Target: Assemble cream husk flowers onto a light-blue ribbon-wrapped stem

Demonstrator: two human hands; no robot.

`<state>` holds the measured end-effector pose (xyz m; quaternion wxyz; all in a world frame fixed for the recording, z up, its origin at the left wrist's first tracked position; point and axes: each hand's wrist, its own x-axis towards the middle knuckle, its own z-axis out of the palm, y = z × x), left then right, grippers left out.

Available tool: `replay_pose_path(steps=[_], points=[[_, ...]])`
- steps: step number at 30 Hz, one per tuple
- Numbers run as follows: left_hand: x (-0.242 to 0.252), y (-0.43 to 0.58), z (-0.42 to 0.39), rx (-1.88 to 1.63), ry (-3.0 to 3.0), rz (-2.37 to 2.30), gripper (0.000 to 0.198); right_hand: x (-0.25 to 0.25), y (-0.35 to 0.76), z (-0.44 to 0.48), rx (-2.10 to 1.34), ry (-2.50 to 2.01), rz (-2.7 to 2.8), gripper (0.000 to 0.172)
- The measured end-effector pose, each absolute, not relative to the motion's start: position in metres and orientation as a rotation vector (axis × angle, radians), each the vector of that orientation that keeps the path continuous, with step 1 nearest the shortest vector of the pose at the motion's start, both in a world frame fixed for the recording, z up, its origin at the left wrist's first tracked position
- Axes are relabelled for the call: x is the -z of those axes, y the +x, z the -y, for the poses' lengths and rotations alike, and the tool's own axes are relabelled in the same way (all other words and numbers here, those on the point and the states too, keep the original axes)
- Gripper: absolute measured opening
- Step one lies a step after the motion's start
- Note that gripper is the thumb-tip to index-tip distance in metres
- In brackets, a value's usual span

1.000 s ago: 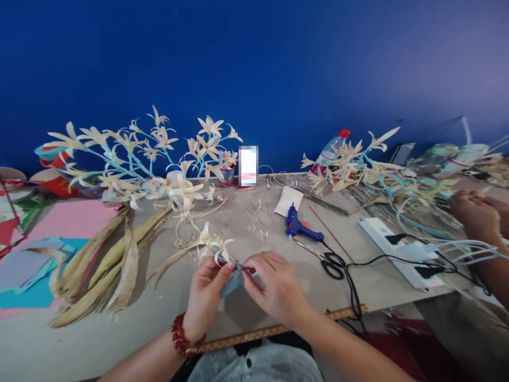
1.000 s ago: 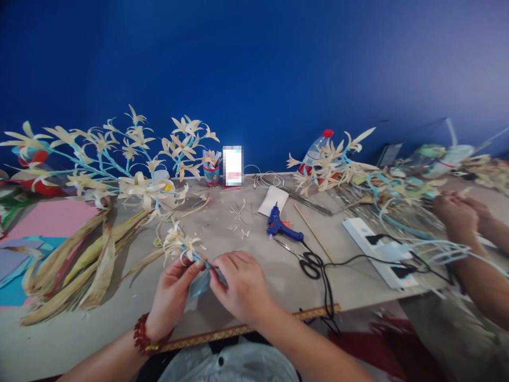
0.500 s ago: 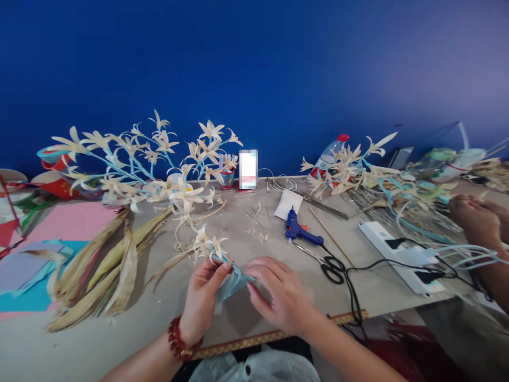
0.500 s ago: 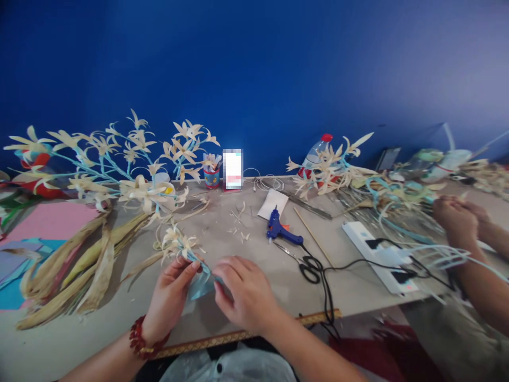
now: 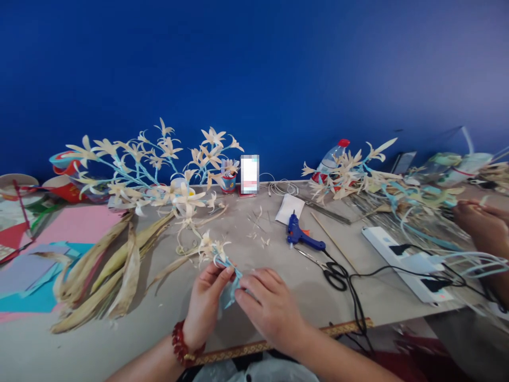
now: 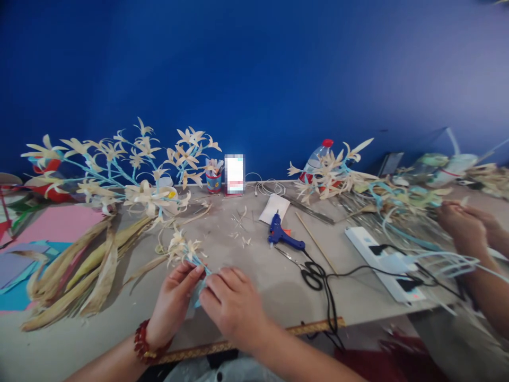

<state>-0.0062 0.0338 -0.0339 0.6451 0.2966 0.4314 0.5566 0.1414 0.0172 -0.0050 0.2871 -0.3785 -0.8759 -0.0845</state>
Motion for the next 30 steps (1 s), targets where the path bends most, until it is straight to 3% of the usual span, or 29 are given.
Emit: replay_pose_path(steps=[11,17,20,26,30], points=[[0.033,-0.006,-0.03,-1.262,0.804,-1.071,0.013,0.01,0.139,-0.004,-0.06,-1.014,2.107,0.009],[0.037,-0.007,-0.032,-1.266,0.737,-1.032,0.014,0.002,0.152,-0.005,-0.231,-0.95,2.147,0.014],[0.037,-0.007,-0.033,-1.274,0.683,-1.014,0.015,0.003,0.168,-0.007,-0.207,-0.979,2.088,0.022],[0.035,-0.005,-0.034,-1.27,0.657,-0.984,0.018,0.006,0.201,-0.026,-0.121,-1.195,1.988,0.016],[0.037,-0.004,-0.035,-1.268,0.682,-0.98,0.019,0.002,0.209,-0.04,-0.138,-1.308,2.031,0.022]])
